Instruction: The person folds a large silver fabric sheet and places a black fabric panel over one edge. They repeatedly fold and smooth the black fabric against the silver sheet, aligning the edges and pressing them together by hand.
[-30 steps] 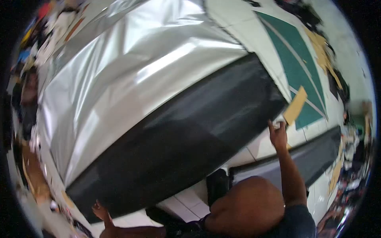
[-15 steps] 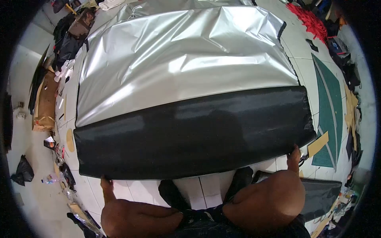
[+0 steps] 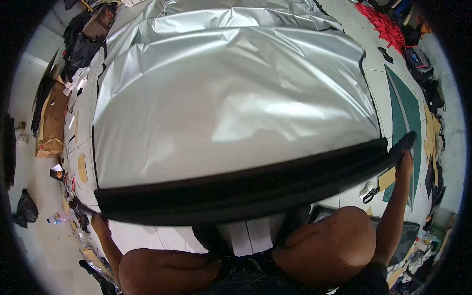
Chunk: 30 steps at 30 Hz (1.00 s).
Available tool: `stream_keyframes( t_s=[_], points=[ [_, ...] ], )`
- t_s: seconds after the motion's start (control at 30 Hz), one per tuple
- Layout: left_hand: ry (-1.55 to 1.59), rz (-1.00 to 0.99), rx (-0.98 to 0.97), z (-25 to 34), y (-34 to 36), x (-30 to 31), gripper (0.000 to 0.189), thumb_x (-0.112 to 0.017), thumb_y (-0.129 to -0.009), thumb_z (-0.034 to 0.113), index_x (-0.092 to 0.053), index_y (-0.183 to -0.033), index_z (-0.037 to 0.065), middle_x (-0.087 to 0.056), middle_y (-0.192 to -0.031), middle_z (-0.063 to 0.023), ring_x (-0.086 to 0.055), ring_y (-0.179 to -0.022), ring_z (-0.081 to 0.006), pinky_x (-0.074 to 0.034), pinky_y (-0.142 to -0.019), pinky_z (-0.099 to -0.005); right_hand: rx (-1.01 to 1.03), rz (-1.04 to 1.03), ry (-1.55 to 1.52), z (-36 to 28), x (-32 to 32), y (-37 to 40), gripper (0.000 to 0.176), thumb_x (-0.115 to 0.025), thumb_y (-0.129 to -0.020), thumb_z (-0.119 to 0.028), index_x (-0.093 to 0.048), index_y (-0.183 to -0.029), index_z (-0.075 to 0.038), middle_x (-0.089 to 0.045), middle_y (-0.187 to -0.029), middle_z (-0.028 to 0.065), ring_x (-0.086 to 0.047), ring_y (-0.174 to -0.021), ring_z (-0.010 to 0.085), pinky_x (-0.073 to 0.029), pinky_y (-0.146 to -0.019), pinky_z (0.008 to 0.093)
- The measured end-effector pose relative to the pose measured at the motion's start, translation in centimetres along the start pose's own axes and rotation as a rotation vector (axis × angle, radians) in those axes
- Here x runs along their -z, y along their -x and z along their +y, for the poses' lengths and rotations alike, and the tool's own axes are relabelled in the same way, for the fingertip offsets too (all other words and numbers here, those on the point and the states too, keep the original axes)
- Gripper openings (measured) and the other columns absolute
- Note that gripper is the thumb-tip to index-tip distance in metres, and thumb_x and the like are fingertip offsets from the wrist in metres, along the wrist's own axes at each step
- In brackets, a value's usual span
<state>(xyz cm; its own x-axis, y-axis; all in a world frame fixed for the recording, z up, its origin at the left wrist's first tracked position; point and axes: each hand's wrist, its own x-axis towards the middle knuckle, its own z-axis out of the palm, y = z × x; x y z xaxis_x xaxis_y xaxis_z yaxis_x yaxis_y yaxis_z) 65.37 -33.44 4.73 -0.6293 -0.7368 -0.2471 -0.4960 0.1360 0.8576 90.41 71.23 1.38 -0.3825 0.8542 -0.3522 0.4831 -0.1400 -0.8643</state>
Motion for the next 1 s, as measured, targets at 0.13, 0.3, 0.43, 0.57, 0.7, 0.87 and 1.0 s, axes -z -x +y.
stream_keyframes(
  t_s=[0.13,0.3,0.43,0.57,0.7,0.87,1.0],
  points=[
    [-0.020,-0.143,-0.216,2.8,-4.5,-9.1,0.081,-0.066,-0.080,0.024,-0.018,-0.145,0.011,-0.055,-0.079,-0.0083,-0.055,-0.067,-0.0176,-0.045,-0.053,-0.0262,0.189,-0.023,-0.059,-6.1,-7.5,-7.6,0.045,-0.041,-0.096,-0.040,-0.050,-0.114,0.000,-0.061,-0.099,0.0147,-0.063,-0.068,0.0214,-0.048,-0.048,0.0332],
    [-0.549,-0.184,-0.719,0.1,0.7,-16.7,0.074,-0.060,-0.087,0.040,-0.026,-0.143,0.007,-0.051,-0.123,-0.0252,-0.050,-0.115,-0.0369,-0.045,-0.091,-0.0400,0.377,0.092,1.162,-9.5,-21.4,8.7,0.043,-0.058,-0.087,-0.035,-0.054,-0.116,-0.004,-0.060,-0.108,0.0178,-0.058,-0.099,0.0375,-0.047,-0.081,0.0467],
    [-1.020,-0.265,-0.922,-3.9,13.1,-15.3,0.073,-0.055,-0.084,0.052,-0.034,-0.141,0.011,-0.031,-0.143,-0.0211,-0.024,-0.135,-0.0384,-0.015,-0.109,-0.0548,0.928,-0.033,0.953,-2.0,-20.5,15.6,0.053,-0.062,-0.081,-0.042,-0.053,-0.119,-0.007,-0.053,-0.117,0.0148,-0.048,-0.110,0.0344,-0.034,-0.093,0.0473],
    [-0.996,-0.405,-1.061,-7.3,16.4,-14.6,0.072,-0.053,-0.085,0.050,-0.031,-0.142,0.012,-0.022,-0.149,-0.0184,-0.016,-0.138,-0.0387,-0.007,-0.110,-0.0573,0.969,-0.186,1.039,2.6,-18.9,18.6,0.079,-0.062,-0.075,-0.059,-0.043,-0.132,-0.008,-0.037,-0.136,0.0185,-0.031,-0.130,0.0378,-0.023,-0.106,0.0516],
    [-1.070,-0.408,-1.011,-8.0,14.7,-16.5,0.076,-0.053,-0.085,0.052,-0.027,-0.144,0.011,-0.017,-0.150,-0.0178,-0.013,-0.139,-0.0386,-0.006,-0.110,-0.0571,0.918,-0.247,1.103,4.1,-20.2,16.9,0.080,-0.054,-0.079,-0.063,-0.035,-0.140,-0.015,-0.024,-0.147,0.0151,-0.018,-0.138,0.0353,-0.014,-0.111,0.0522],
    [-1.137,-0.499,-0.920,-7.5,13.2,-18.7,0.077,-0.050,-0.086,0.053,-0.024,-0.145,0.010,-0.012,-0.152,-0.0183,-0.010,-0.140,-0.0372,-0.004,-0.111,-0.0555,0.928,-0.342,1.078,3.3,-21.9,14.0,0.078,-0.046,-0.083,-0.066,-0.034,-0.140,-0.014,-0.026,-0.146,0.0159,-0.017,-0.138,0.0351,-0.012,-0.113,0.0494],
    [-1.159,-0.569,-0.857,-7.5,12.8,-18.5,0.078,-0.044,-0.087,0.058,-0.024,-0.145,0.009,-0.009,-0.152,-0.0196,-0.008,-0.140,-0.0376,-0.002,-0.112,-0.0540,0.879,-0.411,1.119,3.7,-22.5,13.3,0.076,-0.042,-0.085,-0.065,-0.035,-0.139,-0.012,-0.026,-0.146,0.0167,-0.019,-0.137,0.0354,-0.014,-0.112,0.0481]
  ],
)
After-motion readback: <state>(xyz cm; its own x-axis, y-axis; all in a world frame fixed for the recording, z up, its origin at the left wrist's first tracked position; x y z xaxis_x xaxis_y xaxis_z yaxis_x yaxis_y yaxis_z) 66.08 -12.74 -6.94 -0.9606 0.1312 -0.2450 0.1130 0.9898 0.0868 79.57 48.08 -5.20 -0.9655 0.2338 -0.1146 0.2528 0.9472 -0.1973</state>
